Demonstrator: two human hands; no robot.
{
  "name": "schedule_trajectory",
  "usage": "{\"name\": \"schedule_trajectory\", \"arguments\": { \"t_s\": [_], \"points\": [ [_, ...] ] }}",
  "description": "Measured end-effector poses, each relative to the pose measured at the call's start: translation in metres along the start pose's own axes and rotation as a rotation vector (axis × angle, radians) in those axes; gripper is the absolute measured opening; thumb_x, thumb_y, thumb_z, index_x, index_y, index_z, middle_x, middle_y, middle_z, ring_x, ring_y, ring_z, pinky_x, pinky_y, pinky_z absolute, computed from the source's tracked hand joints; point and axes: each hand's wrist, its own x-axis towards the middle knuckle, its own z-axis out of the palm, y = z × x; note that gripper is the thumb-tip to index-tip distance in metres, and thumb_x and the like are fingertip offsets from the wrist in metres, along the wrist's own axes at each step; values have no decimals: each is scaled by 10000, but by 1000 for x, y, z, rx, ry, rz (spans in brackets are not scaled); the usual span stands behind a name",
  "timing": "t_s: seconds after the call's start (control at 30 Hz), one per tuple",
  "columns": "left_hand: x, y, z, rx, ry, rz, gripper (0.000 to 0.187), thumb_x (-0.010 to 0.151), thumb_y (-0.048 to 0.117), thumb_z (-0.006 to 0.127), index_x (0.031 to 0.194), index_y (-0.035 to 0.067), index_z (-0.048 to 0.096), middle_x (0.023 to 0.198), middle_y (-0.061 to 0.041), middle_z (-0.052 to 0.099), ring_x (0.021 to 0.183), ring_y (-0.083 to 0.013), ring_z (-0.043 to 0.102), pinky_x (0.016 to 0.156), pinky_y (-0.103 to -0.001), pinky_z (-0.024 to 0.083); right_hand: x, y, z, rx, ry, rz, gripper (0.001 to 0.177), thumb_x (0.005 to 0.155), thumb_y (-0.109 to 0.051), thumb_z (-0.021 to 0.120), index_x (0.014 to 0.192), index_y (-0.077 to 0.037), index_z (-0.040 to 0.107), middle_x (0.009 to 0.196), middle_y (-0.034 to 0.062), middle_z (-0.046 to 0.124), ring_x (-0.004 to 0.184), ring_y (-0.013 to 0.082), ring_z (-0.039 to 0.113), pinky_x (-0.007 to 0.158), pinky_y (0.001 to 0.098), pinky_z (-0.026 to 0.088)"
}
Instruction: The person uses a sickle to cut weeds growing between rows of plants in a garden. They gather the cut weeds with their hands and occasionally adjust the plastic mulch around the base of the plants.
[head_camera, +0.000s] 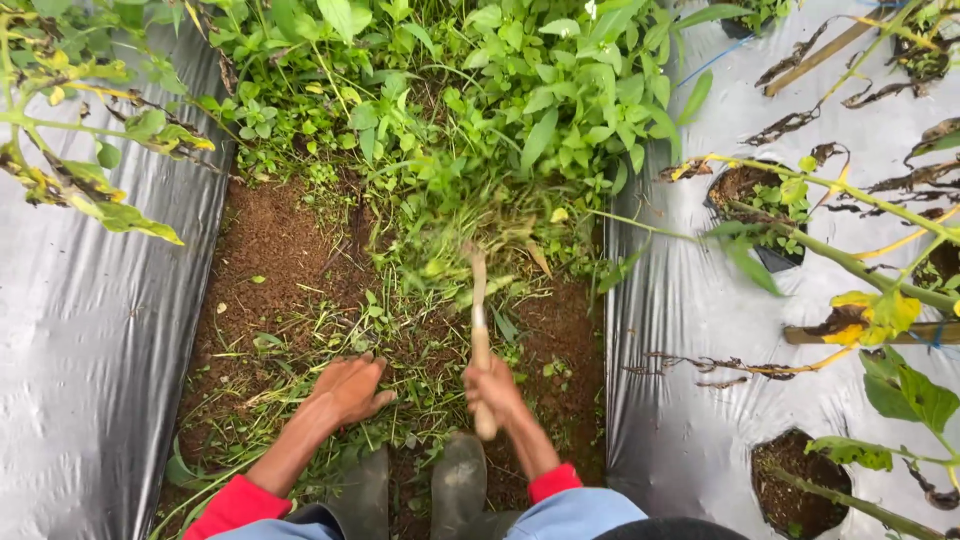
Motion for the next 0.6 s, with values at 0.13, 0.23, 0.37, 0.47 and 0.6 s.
{"name": "schedule_trajectory", "arguments": {
  "t_s": [0.13, 0.23, 0.37, 0.47, 0.6],
  "points": [
    [13, -21, 33, 13, -30, -39, 646, 992, 517, 558, 1486, 110, 469, 1523, -194, 503, 1402, -347, 514, 1188, -545, 358, 6, 1, -16, 77, 149, -56, 112, 903, 23, 544, 1003, -20, 518, 634, 35, 551, 433, 105, 519, 377, 230, 489],
    [21, -30, 39, 49, -19, -59, 650, 988, 518, 558, 1488, 112, 472, 1516, -196, 508, 1403, -332, 513, 1188, -540, 356, 56, -26, -25, 323, 432, -281, 148, 862, 15, 579, 949, -80, 507, 565, 11, 520, 383, 102, 502, 348, 256, 494],
    [3, -3, 7, -19, -3, -30, 613, 1000, 461, 557, 1485, 95, 478, 1520, -213, 498, 1423, -321, 491, 1213, -540, 314, 29, -5, -18, 6, 10, 2, 64, 870, 8, 563, 896, -47, 543, 570, 35, 554, 383, 129, 514, 317, 253, 471],
    [7, -10, 11, 6, 89, 67, 682, 1012, 548, 531, 1502, 100, 376, 1617, -177, 294, 1492, -318, 343, 1217, -529, 291, -20, 23, 10, 9, -72, 240, 166, 963, -24, 624, 1104, -24, 536, 823, 71, 575, 535, 134, 517, 427, 254, 482],
    [2, -17, 20, 36, 147, 81, 676, 1007, 530, 541, 1507, 109, 372, 1633, -198, 241, 1464, -349, 383, 1212, -542, 291, 39, -15, -22, 248, 259, -148, 102, 966, 40, 563, 1029, -35, 533, 717, 92, 595, 449, 186, 584, 357, 312, 533]
  ]
}}
